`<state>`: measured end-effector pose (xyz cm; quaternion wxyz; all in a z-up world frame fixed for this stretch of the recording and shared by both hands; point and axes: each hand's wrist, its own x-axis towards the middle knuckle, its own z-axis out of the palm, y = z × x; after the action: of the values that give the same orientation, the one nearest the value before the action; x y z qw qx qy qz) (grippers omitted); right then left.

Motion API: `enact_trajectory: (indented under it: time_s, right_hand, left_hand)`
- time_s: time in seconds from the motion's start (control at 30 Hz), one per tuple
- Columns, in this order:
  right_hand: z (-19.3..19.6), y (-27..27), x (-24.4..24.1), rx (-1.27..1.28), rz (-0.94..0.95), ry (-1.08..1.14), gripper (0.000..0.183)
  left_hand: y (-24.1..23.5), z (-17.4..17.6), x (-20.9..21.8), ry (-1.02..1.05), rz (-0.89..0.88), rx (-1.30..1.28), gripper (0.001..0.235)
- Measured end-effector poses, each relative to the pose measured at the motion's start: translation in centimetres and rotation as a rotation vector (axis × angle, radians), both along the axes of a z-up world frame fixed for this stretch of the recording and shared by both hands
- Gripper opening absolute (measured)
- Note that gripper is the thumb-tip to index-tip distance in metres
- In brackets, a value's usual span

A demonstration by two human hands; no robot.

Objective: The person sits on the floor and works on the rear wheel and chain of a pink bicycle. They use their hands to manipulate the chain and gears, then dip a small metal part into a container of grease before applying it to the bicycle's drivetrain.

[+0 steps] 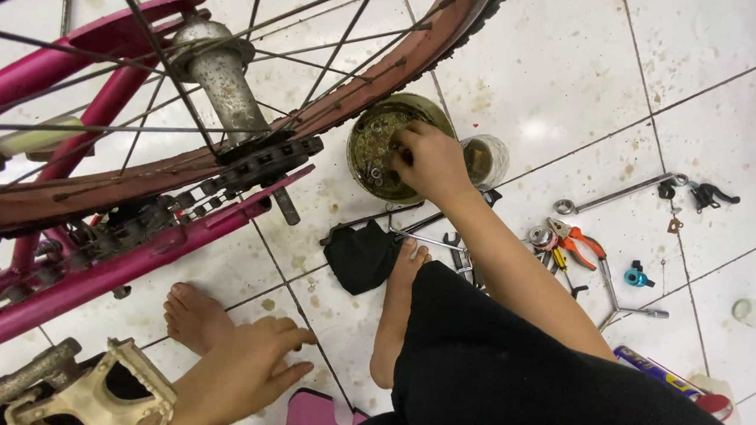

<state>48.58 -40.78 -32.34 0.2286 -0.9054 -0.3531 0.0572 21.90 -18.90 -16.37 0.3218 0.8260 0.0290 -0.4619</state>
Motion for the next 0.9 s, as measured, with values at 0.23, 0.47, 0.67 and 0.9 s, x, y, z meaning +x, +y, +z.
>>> enact_trajectory:
  time_s: [0.23,0.47,0.67,0.9]
  right_hand:
    - [2.4,-0.2,1.1,0.084,-0.113,0.294,0.021]
    - [2.1,-1.7,1.3,0.406,-0.266,0.4,0.022]
    - [2.5,-3.8,0.6,0.53,-0.437,0.527,0.024]
    - [3.5,-7.1,-0.2,0.663,-0.541,0.517,0.021]
  left_hand:
    - [-2.5,-7.1,7.9,-0.016,0.485,-0.107,0.05]
    - [-6.4,-12.7,14.4,0.018,0.999,-0.266,0.094]
    - [-7.2,-15.7,15.7,-0.086,0.967,-0.331,0.08]
    - [-6.3,-12.4,15.6,-0.129,0.876,-0.247,0.072]
